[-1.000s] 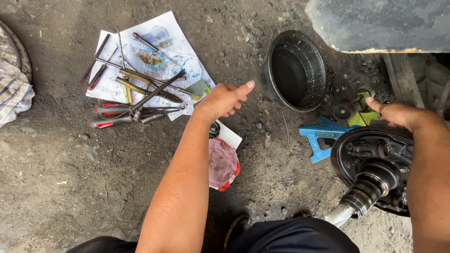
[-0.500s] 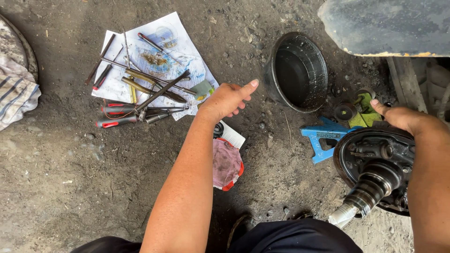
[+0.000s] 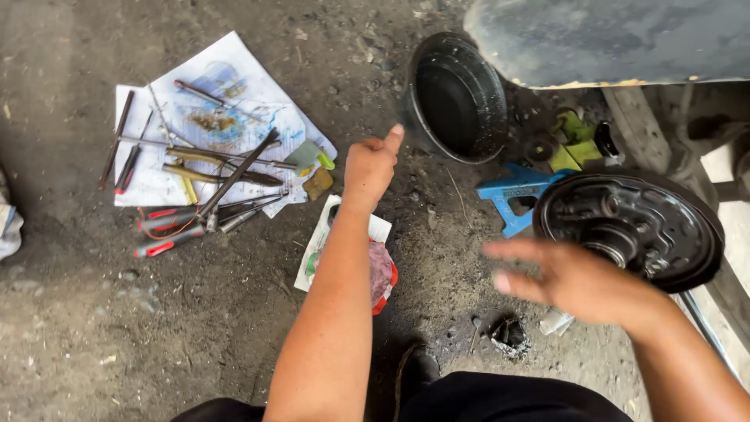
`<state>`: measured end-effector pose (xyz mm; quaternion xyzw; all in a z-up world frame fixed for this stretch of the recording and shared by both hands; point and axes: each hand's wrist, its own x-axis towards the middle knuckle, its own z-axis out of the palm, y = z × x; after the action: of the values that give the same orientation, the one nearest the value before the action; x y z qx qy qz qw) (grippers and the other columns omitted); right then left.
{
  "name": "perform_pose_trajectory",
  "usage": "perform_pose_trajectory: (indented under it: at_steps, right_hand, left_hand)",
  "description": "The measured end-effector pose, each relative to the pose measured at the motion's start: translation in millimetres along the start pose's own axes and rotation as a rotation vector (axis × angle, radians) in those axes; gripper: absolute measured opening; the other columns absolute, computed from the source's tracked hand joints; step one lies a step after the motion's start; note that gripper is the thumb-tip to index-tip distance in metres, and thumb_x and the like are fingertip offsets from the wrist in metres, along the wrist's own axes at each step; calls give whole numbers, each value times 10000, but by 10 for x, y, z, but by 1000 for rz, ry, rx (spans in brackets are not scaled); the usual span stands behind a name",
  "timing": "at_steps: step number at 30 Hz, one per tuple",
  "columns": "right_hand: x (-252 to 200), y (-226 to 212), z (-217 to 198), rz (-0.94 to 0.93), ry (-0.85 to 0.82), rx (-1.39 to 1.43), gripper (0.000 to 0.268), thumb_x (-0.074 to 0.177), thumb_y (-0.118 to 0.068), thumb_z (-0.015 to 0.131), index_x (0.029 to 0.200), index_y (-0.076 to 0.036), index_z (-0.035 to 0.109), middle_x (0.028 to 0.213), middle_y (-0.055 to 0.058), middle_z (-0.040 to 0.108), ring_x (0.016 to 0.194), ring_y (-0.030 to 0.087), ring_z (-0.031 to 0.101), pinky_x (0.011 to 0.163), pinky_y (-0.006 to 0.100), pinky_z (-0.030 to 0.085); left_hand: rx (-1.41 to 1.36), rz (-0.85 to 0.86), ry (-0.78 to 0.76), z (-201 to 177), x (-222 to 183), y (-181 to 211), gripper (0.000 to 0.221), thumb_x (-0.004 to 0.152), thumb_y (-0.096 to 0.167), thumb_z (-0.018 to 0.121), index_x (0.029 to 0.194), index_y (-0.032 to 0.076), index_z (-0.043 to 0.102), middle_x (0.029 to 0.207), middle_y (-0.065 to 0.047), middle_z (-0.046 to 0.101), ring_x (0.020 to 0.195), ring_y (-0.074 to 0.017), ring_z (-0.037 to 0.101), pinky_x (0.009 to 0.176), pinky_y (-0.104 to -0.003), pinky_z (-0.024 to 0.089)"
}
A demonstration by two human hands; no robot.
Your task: Reassembling a brake wheel cylinder by fitting rubber seals and pistons
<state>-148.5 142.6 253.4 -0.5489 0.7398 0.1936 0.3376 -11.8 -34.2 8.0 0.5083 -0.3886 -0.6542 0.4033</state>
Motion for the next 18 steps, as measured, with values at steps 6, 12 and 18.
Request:
perform_pose_trajectory:
  at_steps: [6,12,18]
  right_hand:
    - [-555,-3,125,39,-142,82,634,887,-513,703,1428,-190,628,1387,24,666,1265,197,617,1039,373,532]
    - [-535,-559,77,172,301,18,534,852,-458,745,1319,-204,706,1032,58,821,910,208,748,838,339,600]
    - [-27,-56,791,-285,719,527,452,969,-351,686,1245,6,697,1095,175,776,988,272,732,897,372,572]
  left_hand:
    - [-270,34,273,548,-114,-147,439,912,388,708,703,9,635,653,-83,650,647,-192,588,688,-374,517]
    - [-209,295,225,1005,-282,31,397,1010,289,595,750,1,679,683,-146,663,678,-281,643,700,-398,506]
    - [25,236,12,777,-398,81,473,946,408,624,779,-34,645,679,-216,665,651,-363,654,679,-445,531]
